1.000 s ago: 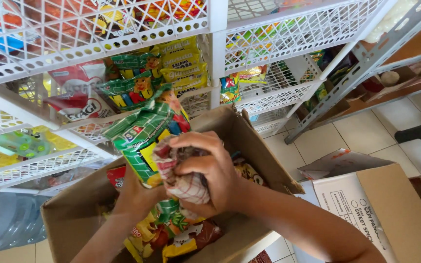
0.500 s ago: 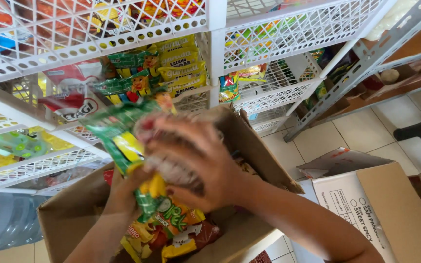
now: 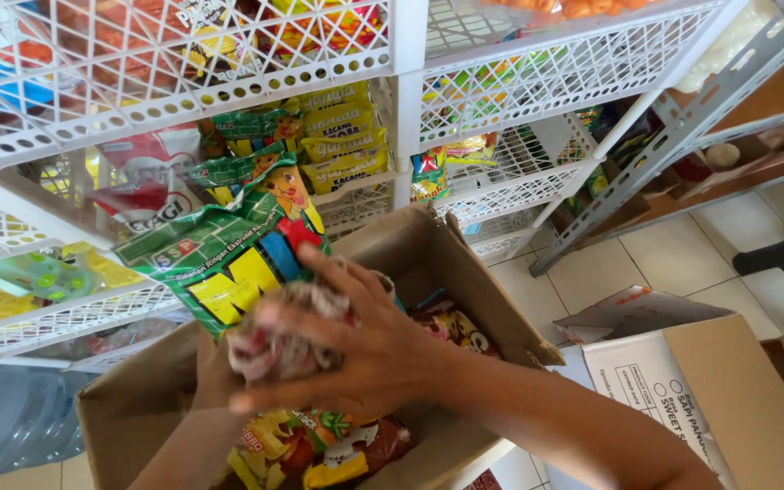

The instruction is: Stocking various snack bags from a cardboard box onto store shelves.

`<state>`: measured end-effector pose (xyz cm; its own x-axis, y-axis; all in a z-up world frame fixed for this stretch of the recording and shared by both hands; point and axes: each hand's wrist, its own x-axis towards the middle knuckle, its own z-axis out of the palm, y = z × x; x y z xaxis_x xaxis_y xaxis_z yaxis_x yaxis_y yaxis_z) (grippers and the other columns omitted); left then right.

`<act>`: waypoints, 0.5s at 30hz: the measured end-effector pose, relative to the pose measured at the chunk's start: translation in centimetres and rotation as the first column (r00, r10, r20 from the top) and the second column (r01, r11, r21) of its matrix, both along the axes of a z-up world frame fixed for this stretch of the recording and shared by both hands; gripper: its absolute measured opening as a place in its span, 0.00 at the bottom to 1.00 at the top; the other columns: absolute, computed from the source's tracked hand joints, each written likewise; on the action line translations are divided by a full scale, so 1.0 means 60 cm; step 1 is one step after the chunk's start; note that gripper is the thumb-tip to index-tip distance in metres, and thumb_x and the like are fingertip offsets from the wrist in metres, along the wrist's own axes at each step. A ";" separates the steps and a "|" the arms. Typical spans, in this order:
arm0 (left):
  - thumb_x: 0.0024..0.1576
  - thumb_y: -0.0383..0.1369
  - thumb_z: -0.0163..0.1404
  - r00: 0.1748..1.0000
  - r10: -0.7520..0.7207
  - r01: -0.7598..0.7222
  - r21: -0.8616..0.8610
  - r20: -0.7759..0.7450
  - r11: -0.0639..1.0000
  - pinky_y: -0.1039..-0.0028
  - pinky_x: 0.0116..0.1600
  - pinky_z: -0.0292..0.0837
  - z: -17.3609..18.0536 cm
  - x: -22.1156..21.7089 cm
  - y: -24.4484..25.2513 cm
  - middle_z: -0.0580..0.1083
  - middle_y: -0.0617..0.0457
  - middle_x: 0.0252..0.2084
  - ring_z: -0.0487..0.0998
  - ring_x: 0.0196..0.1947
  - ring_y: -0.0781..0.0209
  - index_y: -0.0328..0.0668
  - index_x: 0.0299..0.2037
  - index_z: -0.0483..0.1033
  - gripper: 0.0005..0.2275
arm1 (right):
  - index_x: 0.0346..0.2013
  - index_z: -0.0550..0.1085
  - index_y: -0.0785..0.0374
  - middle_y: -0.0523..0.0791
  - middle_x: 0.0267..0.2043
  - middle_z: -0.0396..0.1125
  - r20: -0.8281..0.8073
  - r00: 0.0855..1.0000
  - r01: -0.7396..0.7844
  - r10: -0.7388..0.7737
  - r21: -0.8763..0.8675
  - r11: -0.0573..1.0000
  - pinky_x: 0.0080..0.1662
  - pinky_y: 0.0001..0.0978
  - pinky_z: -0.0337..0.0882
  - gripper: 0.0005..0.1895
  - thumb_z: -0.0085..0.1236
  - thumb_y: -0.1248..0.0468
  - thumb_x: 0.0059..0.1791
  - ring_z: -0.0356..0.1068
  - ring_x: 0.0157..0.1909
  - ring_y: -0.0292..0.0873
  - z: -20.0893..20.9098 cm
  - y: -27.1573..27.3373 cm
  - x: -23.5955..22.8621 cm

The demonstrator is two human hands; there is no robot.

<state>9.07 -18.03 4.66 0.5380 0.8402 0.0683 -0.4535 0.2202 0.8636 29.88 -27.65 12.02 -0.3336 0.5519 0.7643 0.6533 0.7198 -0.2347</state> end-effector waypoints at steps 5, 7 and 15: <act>0.52 0.53 0.60 0.986 0.103 -0.086 0.130 -0.133 0.988 0.57 0.65 0.69 0.007 -0.011 -0.007 0.72 0.40 0.63 0.75 0.60 0.47 0.32 0.69 0.64 0.40 | 0.60 0.70 0.25 0.43 0.75 0.48 0.081 0.997 -0.003 -0.019 0.265 0.964 0.67 0.59 0.60 0.22 0.69 0.50 0.56 0.56 0.72 0.63 -0.007 0.013 0.009; 0.49 0.50 0.62 0.992 0.024 -0.007 0.129 -0.127 0.992 0.57 0.65 0.69 0.030 -0.004 -0.014 0.72 0.41 0.62 0.75 0.60 0.47 0.31 0.68 0.63 0.41 | 0.57 0.70 0.45 0.51 0.70 0.53 -0.415 0.905 -0.022 0.093 0.173 0.985 0.70 0.60 0.68 0.19 0.59 0.61 0.52 0.64 0.70 0.58 -0.016 0.031 0.019; 0.56 0.52 0.54 0.982 0.187 -0.189 -0.154 -0.033 0.970 0.57 0.62 0.70 0.036 0.027 -0.034 0.70 0.45 0.61 0.74 0.58 0.49 0.35 0.68 0.62 0.36 | 0.62 0.67 0.58 0.53 0.74 0.52 -0.329 0.936 0.090 -0.121 -0.106 0.990 0.71 0.52 0.58 0.22 0.57 0.58 0.55 0.56 0.75 0.56 0.000 0.007 0.014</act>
<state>10.70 -20.08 6.80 0.3693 0.9259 -0.0791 -0.4845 0.2645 0.8339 30.74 -27.25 12.02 -0.0033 0.6401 0.7683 0.5973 0.6174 -0.5119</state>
